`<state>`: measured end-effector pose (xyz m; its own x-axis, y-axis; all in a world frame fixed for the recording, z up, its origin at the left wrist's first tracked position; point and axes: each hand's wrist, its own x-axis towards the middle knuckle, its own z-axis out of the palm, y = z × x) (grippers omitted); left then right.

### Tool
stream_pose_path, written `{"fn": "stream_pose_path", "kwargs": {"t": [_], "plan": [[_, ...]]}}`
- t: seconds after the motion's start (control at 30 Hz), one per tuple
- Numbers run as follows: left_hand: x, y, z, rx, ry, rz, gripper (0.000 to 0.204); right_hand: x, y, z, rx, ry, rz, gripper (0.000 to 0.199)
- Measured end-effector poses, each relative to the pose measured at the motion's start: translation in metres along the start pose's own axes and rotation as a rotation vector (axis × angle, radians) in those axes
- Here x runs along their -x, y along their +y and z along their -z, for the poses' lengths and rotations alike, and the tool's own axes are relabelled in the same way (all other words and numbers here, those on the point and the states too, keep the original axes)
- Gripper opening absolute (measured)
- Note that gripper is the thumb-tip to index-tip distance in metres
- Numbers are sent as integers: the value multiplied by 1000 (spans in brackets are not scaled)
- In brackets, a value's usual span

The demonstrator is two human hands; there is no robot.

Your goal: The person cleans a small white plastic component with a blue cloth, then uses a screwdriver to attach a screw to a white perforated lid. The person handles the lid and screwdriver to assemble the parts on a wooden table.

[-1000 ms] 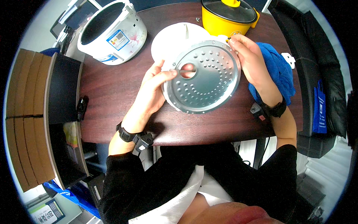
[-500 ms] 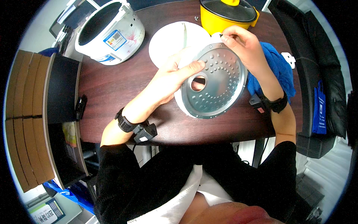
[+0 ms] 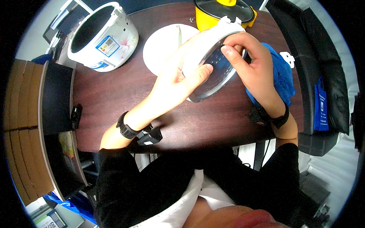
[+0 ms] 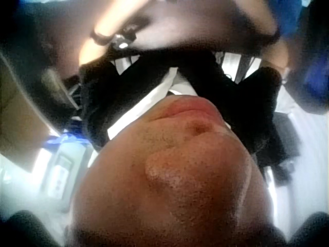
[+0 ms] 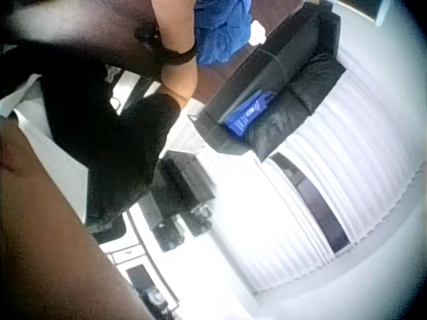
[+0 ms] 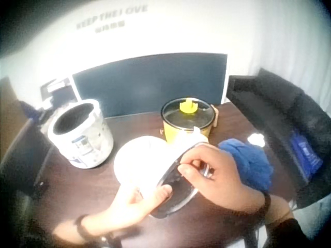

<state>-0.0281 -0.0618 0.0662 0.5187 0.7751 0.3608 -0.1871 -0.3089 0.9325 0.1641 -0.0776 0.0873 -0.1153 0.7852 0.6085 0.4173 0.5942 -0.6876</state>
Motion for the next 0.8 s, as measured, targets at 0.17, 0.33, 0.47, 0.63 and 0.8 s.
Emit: {"fn": "stream_pose_path", "kwargs": {"t": [0.17, 0.33, 0.47, 0.63, 0.8], "plan": [[3, 3, -1, -57, -4, 0, 57, 0, -5, 2, 43, -36, -21, 7], [3, 1, -2, -44, -6, -37, 58, -1, -7, 6, 56, -47, -9, 7], [2, 3, -2, -182, -15, -117, 58, -1, -8, 9, 16, -70, -38, 7], [1, 6, -5, -211, -4, -125, 58, -4, -4, 13, -7, -73, -12, 7], [-2, 8, -7, -228, -20, -139, 59, -5, -4, 19, 4, -85, -45, 8]]}}
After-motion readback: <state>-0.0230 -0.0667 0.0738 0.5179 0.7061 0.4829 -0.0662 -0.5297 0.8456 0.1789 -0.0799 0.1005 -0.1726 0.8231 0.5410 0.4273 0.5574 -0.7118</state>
